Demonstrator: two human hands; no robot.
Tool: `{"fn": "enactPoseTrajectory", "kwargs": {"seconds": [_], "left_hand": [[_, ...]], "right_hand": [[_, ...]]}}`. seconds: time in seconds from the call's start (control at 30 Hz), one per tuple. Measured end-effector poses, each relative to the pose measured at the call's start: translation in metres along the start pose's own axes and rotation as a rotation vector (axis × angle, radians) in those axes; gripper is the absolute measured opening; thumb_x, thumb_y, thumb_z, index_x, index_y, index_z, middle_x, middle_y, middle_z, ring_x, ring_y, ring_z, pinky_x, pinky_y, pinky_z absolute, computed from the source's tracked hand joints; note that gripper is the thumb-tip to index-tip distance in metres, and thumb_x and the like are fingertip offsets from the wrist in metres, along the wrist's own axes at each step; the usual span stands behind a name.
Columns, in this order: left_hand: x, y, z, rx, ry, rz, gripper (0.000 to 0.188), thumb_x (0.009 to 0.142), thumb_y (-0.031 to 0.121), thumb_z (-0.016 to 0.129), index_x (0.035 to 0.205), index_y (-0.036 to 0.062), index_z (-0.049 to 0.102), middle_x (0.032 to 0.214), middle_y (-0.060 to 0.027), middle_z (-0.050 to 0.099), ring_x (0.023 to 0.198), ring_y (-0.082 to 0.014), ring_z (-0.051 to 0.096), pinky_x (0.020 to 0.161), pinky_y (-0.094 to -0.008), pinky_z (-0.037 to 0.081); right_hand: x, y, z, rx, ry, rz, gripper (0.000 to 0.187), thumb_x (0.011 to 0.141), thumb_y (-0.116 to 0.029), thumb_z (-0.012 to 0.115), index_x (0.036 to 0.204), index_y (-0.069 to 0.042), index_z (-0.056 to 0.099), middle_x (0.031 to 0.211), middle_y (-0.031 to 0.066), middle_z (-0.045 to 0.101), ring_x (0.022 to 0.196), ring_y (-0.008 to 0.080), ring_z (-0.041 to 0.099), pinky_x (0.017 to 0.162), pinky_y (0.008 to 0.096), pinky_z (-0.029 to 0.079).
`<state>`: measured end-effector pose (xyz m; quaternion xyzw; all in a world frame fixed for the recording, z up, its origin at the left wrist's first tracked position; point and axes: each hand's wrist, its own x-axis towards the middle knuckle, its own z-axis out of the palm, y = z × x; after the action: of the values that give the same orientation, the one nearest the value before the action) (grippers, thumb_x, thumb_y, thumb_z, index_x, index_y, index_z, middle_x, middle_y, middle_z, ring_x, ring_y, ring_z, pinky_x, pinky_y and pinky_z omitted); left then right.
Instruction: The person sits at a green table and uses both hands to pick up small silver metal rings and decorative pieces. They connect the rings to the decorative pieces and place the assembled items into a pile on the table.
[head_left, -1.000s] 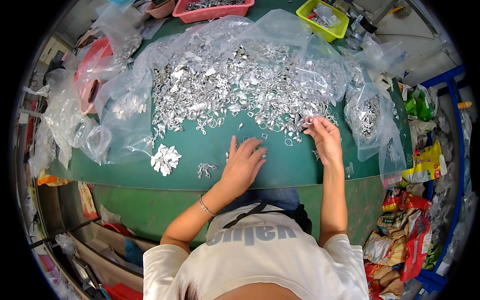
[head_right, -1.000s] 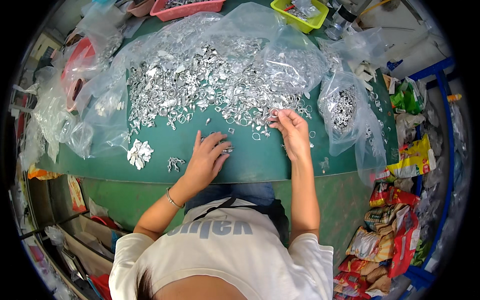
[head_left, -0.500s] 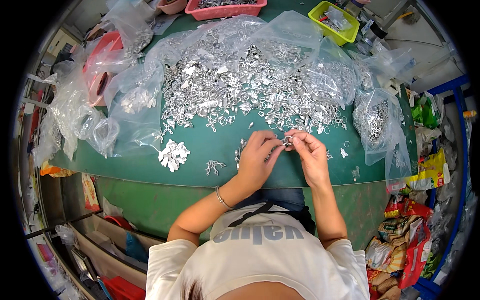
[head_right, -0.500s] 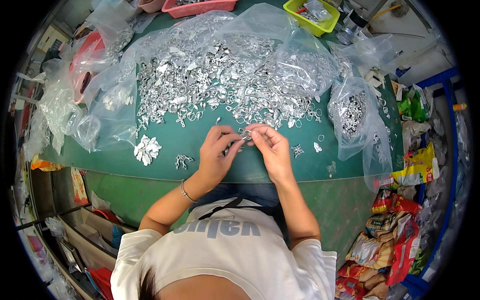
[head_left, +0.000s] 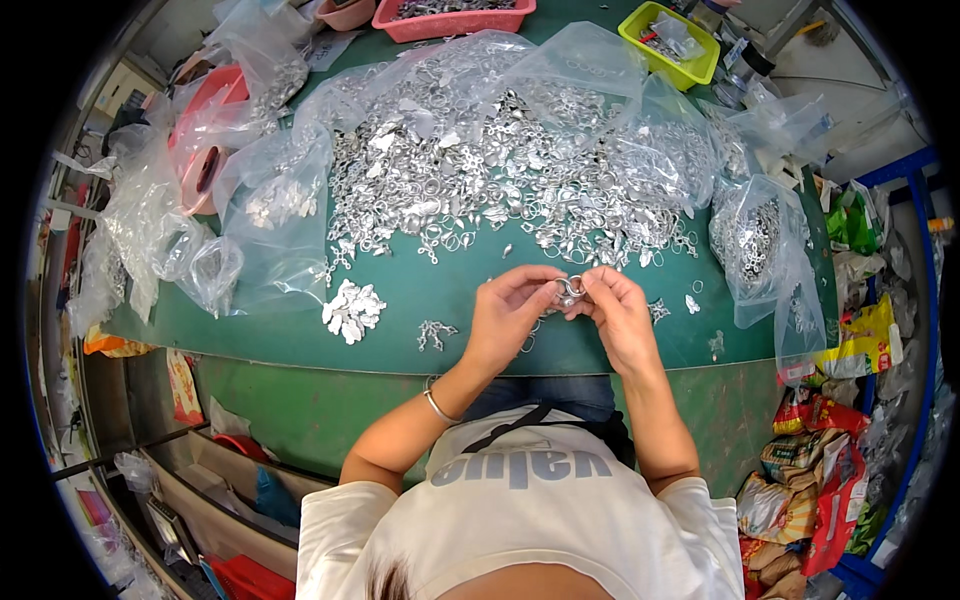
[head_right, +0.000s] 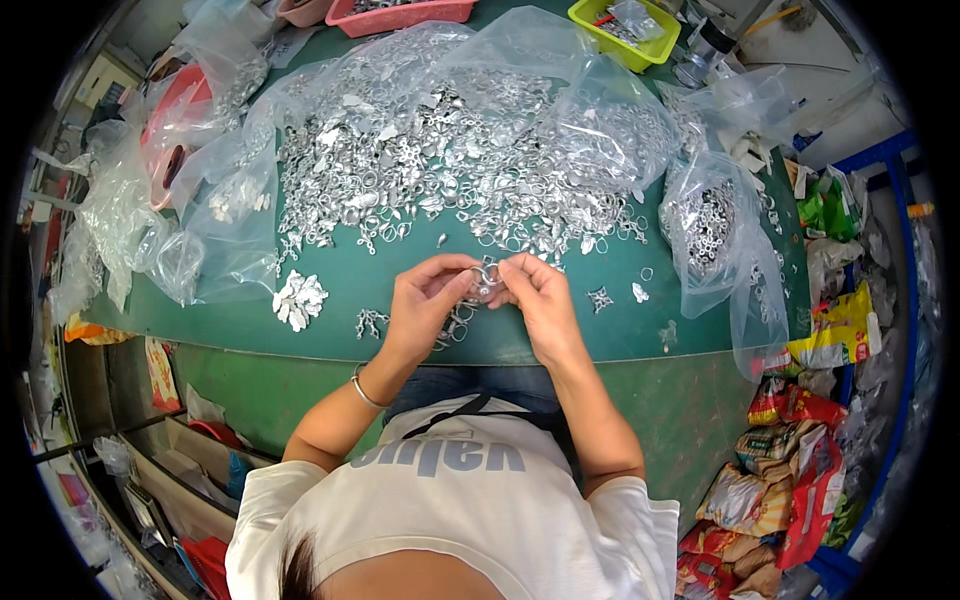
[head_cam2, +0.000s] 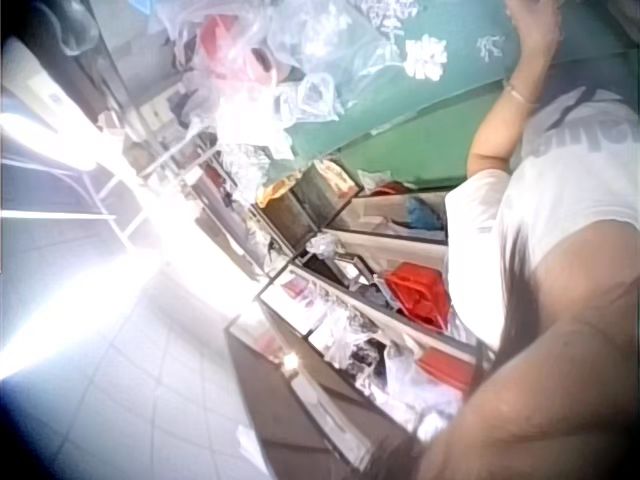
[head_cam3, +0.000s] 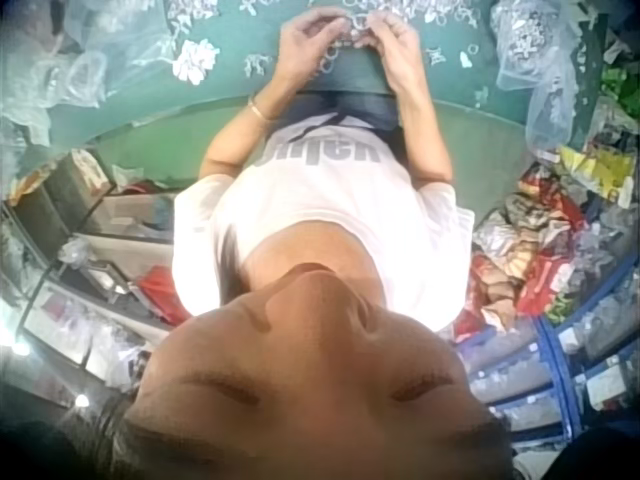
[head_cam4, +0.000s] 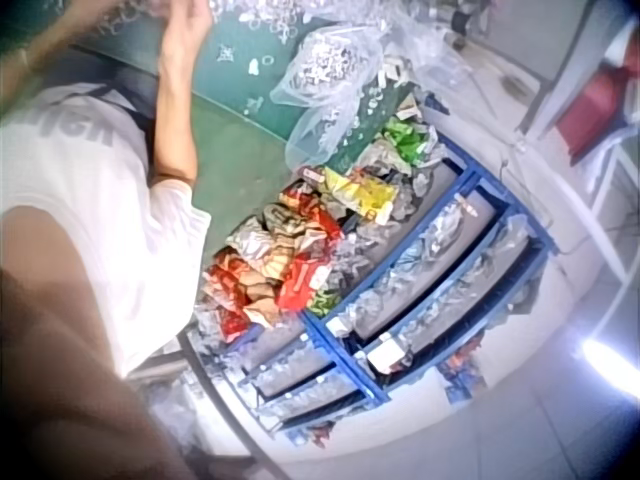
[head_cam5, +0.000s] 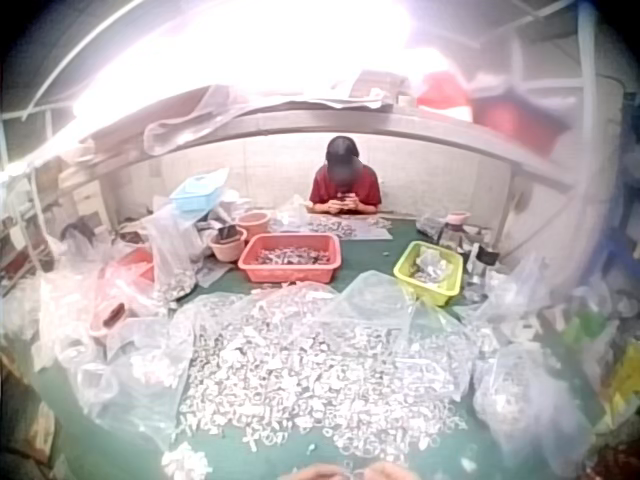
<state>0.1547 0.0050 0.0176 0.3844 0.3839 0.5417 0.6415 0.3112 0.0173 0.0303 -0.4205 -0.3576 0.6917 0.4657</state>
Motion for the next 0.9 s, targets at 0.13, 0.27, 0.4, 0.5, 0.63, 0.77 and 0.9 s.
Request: {"fn": "enactPoseTrajectory", "kwargs": {"seconds": [0.13, 0.27, 0.4, 0.5, 0.63, 0.77, 0.9], "left_hand": [[0.001, -0.009, -0.007, -0.195, -0.092, -0.075, 0.017, 0.091, 0.006, 0.059, 0.105, -0.0034, 0.059, 0.091, -0.0077, 0.064, 0.081, -0.0122, 0.061, 0.078, -0.0267, 0.051], [0.000, -0.005, -0.009, -0.087, -0.118, -0.029, 0.015, 0.092, 0.007, 0.058, 0.104, -0.0022, 0.058, 0.087, -0.0054, 0.062, 0.078, -0.0107, 0.059, 0.075, -0.0250, 0.049], [0.000, 0.000, -0.010, -0.097, -0.109, -0.021, 0.015, 0.092, 0.008, 0.058, 0.104, -0.0021, 0.058, 0.087, -0.0047, 0.061, 0.078, -0.0099, 0.058, 0.072, -0.0241, 0.048], [0.000, -0.005, -0.008, -0.230, -0.118, -0.074, 0.015, 0.092, 0.007, 0.058, 0.104, -0.0026, 0.057, 0.087, -0.0047, 0.061, 0.076, -0.0099, 0.057, 0.071, -0.0247, 0.048], [-0.001, -0.002, -0.005, -0.229, -0.084, -0.040, 0.015, 0.093, 0.006, 0.056, 0.105, -0.0032, 0.057, 0.086, -0.0046, 0.061, 0.075, -0.0101, 0.057, 0.070, -0.0246, 0.048], [-0.002, -0.002, 0.003, -0.318, -0.040, -0.021, 0.015, 0.093, 0.006, 0.056, 0.105, -0.0030, 0.058, 0.084, -0.0045, 0.061, 0.072, -0.0102, 0.055, 0.068, -0.0245, 0.047], [0.001, -0.004, -0.003, -0.570, -0.093, -0.211, 0.017, 0.093, 0.009, 0.057, 0.106, -0.0018, 0.059, 0.083, -0.0034, 0.059, 0.069, -0.0096, 0.053, 0.064, -0.0241, 0.045]], "right_hand": [[0.002, -0.003, -0.007, -0.078, -0.069, 0.045, 0.018, 0.095, -0.013, 0.054, 0.086, 0.001, 0.060, 0.080, 0.0052, 0.064, 0.071, 0.0109, 0.060, 0.066, 0.0255, 0.049], [-0.003, -0.012, 0.006, -0.290, 0.015, -0.097, 0.011, 0.090, -0.006, 0.059, 0.082, 0.001, 0.058, 0.075, 0.0055, 0.063, 0.068, 0.0112, 0.059, 0.065, 0.0251, 0.048], [-0.005, -0.020, 0.013, -0.789, 0.037, -0.539, 0.009, 0.085, -0.001, 0.062, 0.080, 0.002, 0.056, 0.074, 0.0063, 0.061, 0.067, 0.0112, 0.056, 0.064, 0.0250, 0.047], [-0.007, -0.022, 0.011, -0.745, -0.008, -0.426, 0.009, 0.086, 0.000, 0.060, 0.079, 0.002, 0.054, 0.079, 0.0053, 0.061, 0.070, 0.0096, 0.055, 0.066, 0.0241, 0.047], [-0.007, -0.028, 0.012, -0.716, -0.015, -0.330, 0.010, 0.085, -0.002, 0.062, 0.080, 0.003, 0.055, 0.071, 0.0063, 0.060, 0.066, 0.0108, 0.057, 0.061, 0.0254, 0.046], [-0.005, -0.028, 0.010, -0.475, -0.033, -0.075, 0.010, 0.085, -0.003, 0.064, 0.083, 0.002, 0.056, 0.076, 0.0081, 0.061, 0.071, 0.0102, 0.057, 0.060, 0.0253, 0.045], [-0.007, -0.025, 0.020, -0.493, 0.006, -0.488, 0.013, 0.081, 0.000, 0.066, 0.090, 0.003, 0.057, 0.088, 0.0098, 0.060, 0.077, 0.0131, 0.058, 0.065, 0.0258, 0.046]]}}
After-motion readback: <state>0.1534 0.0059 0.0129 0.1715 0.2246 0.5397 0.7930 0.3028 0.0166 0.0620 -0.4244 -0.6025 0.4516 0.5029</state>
